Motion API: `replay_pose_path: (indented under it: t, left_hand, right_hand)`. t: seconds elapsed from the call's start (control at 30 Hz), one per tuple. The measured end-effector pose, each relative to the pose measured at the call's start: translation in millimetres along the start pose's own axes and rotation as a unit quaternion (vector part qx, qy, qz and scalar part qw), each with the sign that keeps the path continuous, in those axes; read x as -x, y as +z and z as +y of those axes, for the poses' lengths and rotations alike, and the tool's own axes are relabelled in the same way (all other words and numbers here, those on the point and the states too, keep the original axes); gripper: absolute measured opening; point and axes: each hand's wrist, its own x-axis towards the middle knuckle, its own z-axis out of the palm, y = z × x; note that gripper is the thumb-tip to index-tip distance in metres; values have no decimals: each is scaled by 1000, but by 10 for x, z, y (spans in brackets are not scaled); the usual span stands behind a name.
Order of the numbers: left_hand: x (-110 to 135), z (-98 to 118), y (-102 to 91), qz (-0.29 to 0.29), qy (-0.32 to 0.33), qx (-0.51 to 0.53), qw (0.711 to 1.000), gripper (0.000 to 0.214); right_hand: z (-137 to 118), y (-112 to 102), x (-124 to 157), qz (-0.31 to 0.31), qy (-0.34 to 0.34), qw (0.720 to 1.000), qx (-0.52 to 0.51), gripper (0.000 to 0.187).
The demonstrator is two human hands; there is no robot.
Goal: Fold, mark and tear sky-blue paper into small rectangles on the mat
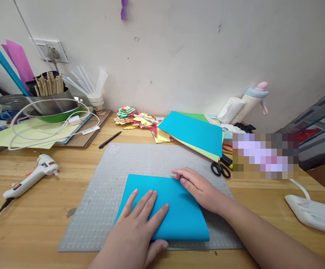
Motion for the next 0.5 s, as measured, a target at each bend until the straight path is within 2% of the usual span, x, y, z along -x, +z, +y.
replay_pose_path:
  t: [0.5]
  left_hand:
    - [-2,11,-3,4,-1,6,1000,65]
  right_hand:
    - [5,6,6,-3,-4,1000,18,35]
